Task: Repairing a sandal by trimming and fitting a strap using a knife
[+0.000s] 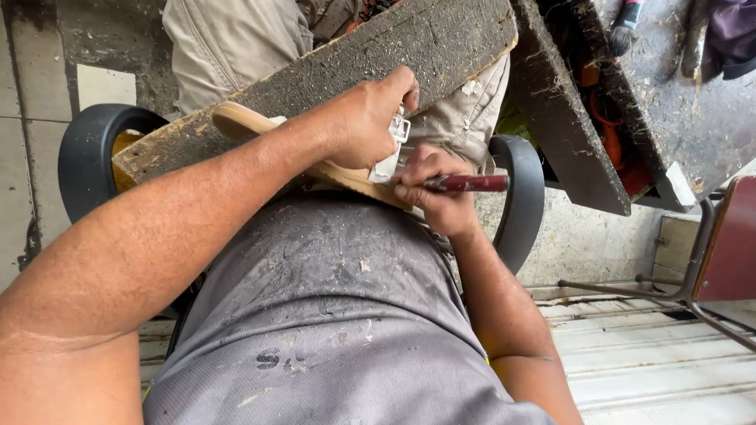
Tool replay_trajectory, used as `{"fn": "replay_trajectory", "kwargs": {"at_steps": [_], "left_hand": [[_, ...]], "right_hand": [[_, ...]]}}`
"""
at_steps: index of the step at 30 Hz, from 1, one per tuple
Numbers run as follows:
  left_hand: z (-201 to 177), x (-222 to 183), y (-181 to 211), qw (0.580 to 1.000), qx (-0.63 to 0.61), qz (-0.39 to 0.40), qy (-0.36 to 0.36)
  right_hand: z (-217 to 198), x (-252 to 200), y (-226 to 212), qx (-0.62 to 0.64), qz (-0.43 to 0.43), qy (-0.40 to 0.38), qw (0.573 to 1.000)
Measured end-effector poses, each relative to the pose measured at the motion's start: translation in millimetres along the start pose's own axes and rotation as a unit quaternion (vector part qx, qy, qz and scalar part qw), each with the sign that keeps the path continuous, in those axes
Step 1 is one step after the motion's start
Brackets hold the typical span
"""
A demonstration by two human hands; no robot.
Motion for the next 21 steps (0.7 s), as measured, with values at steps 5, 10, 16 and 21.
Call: {"fn": "replay_trajectory", "kwargs": {"at_steps": [5, 10, 16, 21], "left_hand": [[2, -11, 5, 0.997, -0.048, -0.042, -0.032], [1, 2, -2, 0.998, -0.032, -0.041, -0.038], [-2, 2, -4, 0.998, -0.033, -0.052, -0.032], [-3, -7, 3, 0.995, -0.058, -0.071, -0.033]], "right_hand": [[3, 2, 6, 0.035, -0.069, 0.045, 0.996], [0, 6, 11, 0.044, -0.023, 0.005, 0.999], [-3, 9, -3, -0.105, -0.084, -0.005, 0.991], [-5, 11, -6, -0.153, -0.126, 0.060, 0.978]]}}
Point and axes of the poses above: each hand's wrist, its own x-axis towards the middle knuckle, its own z-axis out of the palm, y = z × x, the point moved 5 cm from there along x, towards the middle knuckle, and after that the axes turned 11 degrees about -y, right-handed, at the moved point
